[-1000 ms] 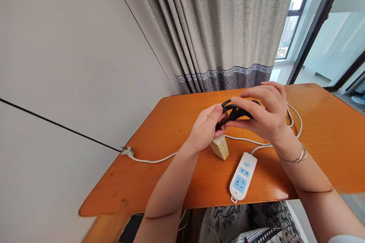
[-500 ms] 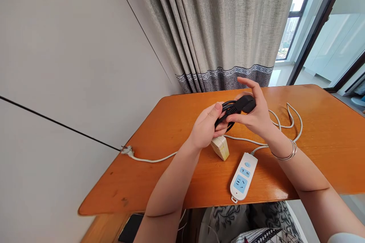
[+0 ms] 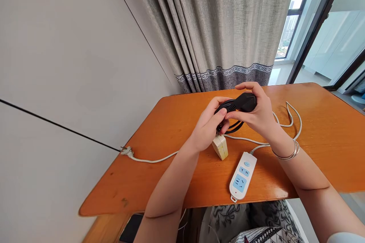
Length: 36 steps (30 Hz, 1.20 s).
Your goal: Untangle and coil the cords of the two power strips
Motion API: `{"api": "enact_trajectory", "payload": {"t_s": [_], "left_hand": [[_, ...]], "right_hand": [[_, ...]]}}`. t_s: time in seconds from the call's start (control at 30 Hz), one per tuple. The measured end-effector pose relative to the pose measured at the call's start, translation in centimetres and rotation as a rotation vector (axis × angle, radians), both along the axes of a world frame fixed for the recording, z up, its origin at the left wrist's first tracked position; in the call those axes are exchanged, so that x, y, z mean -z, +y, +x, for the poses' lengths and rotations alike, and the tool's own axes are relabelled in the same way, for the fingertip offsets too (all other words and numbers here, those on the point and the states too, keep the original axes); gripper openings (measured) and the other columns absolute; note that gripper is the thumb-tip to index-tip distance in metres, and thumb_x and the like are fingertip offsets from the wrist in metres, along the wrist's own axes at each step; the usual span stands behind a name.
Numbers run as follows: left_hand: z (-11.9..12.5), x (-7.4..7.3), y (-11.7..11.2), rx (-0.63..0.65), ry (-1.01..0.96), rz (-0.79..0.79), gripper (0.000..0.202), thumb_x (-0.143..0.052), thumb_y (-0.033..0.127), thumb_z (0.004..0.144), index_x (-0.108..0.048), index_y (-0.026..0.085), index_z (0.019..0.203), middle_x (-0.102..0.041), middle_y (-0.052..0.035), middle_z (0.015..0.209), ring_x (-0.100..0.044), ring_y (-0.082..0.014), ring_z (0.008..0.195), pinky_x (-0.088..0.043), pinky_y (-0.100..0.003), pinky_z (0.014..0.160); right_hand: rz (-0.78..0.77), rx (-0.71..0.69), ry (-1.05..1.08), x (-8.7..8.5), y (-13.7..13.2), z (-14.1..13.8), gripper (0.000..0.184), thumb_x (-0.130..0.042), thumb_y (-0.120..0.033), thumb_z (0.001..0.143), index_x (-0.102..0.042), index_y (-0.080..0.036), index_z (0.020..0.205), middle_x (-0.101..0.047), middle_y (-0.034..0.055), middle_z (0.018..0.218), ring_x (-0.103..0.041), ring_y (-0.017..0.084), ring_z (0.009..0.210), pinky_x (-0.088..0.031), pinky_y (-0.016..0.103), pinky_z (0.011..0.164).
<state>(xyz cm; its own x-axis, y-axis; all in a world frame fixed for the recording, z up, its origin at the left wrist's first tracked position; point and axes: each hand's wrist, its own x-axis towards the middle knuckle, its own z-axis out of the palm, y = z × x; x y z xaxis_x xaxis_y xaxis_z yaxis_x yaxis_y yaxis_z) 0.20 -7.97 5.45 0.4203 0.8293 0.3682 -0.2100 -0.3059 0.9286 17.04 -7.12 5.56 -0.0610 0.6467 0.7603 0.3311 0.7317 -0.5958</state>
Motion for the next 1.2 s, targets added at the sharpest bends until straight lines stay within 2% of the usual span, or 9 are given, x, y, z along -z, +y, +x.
{"api": "enact_trajectory", "payload": {"t_s": [0.13,0.27,0.4,0.57,0.67,0.83,0.97,1.1,1.2], "left_hand": [[-0.4,0.1,0.3,0.043,-0.008,-0.037,0.041,-0.064,0.033,0.081,-0.054,0.021,0.118,-0.055,0.0043,0.078,-0.045,-0.0052,0.045,-0.033,-0.021,0.043],[-0.2,-0.1,-0.1,0.008,0.060,-0.030,0.042,-0.063,0.020,0.079,-0.053,0.022,0.120,-0.047,0.0084,0.067,-0.041,-0.0052,0.045,-0.031,-0.020,0.044],[0.0,-0.5,-0.6,-0.023,0.084,-0.041,0.035,-0.060,0.024,0.086,-0.051,0.021,0.119,-0.046,0.0084,0.067,-0.041,-0.0051,0.046,-0.030,-0.019,0.045],[-0.1,-0.4,-0.6,-0.022,0.104,-0.025,0.032,-0.060,0.029,0.089,-0.050,0.020,0.119,-0.052,0.0062,0.073,-0.043,-0.0049,0.048,-0.032,-0.020,0.046],[-0.1,-0.3,-0.6,0.011,0.116,0.001,0.032,-0.059,0.031,0.091,-0.050,0.019,0.119,-0.055,0.0043,0.076,-0.041,-0.0044,0.048,-0.033,-0.021,0.046],[0.0,-0.3,-0.6,0.038,0.110,-0.040,0.030,-0.060,0.031,0.091,-0.052,0.019,0.117,-0.051,0.0061,0.070,-0.039,-0.0048,0.048,-0.031,-0.020,0.045],[0.0,-0.5,-0.7,0.026,0.128,-0.057,0.030,-0.063,0.033,0.089,-0.053,0.020,0.115,-0.051,0.0059,0.070,-0.040,-0.0054,0.049,-0.031,-0.020,0.045],[0.1,-0.5,-0.9,0.022,0.162,-0.057,0.030,-0.065,0.039,0.089,-0.054,0.020,0.108,-0.050,0.0058,0.068,-0.037,-0.0056,0.048,-0.030,-0.020,0.044],[0.3,-0.5,-0.8,0.098,0.104,-0.070,0.037,-0.067,0.050,0.087,-0.053,0.020,0.104,-0.045,0.0073,0.063,-0.032,-0.0052,0.046,-0.026,-0.020,0.042]], "right_hand": [[-0.017,0.044,0.010,0.2,0.2,-0.1,0.056,-0.083,-0.053,0.069,-0.055,-0.022,0.106,-0.060,-0.0040,0.079,-0.056,0.013,0.065,-0.045,0.027,0.060],[-0.018,0.096,0.027,0.3,0.4,-0.3,0.051,-0.085,-0.055,0.065,-0.051,-0.023,0.086,-0.056,-0.0066,0.071,-0.049,0.011,0.059,-0.039,0.025,0.055],[-0.019,0.144,-0.001,0.3,0.4,-0.2,0.053,-0.085,-0.057,0.065,-0.047,-0.024,0.082,-0.051,-0.0081,0.066,-0.046,0.010,0.057,-0.037,0.024,0.053],[0.062,0.215,-0.068,0.0,0.5,0.2,0.059,-0.084,-0.061,0.063,-0.049,-0.024,0.091,-0.057,-0.0050,0.077,-0.052,0.012,0.063,-0.041,0.026,0.058],[0.111,0.229,-0.103,-0.2,0.5,0.5,0.062,-0.085,-0.064,0.061,-0.047,-0.024,0.090,-0.058,-0.0042,0.077,-0.052,0.013,0.063,-0.042,0.027,0.059],[0.120,0.234,-0.130,-0.3,0.4,0.8,0.062,-0.084,-0.066,0.061,-0.047,-0.024,0.088,-0.058,-0.0043,0.075,-0.051,0.013,0.062,-0.041,0.026,0.057],[0.100,0.208,-0.116,-0.5,0.1,0.9,0.061,-0.085,-0.065,0.062,-0.047,-0.024,0.087,-0.056,-0.0045,0.075,-0.050,0.013,0.063,-0.041,0.026,0.058],[0.075,0.112,-0.066,-0.8,-0.2,1.0,0.049,-0.078,-0.060,0.075,-0.047,-0.024,0.086,-0.055,-0.0028,0.076,-0.053,0.014,0.067,-0.043,0.028,0.061],[0.070,0.070,-0.025,-0.8,-0.1,0.9,0.046,-0.076,-0.058,0.078,-0.049,-0.023,0.091,-0.056,-0.0018,0.082,-0.055,0.014,0.070,-0.046,0.029,0.063]]}}
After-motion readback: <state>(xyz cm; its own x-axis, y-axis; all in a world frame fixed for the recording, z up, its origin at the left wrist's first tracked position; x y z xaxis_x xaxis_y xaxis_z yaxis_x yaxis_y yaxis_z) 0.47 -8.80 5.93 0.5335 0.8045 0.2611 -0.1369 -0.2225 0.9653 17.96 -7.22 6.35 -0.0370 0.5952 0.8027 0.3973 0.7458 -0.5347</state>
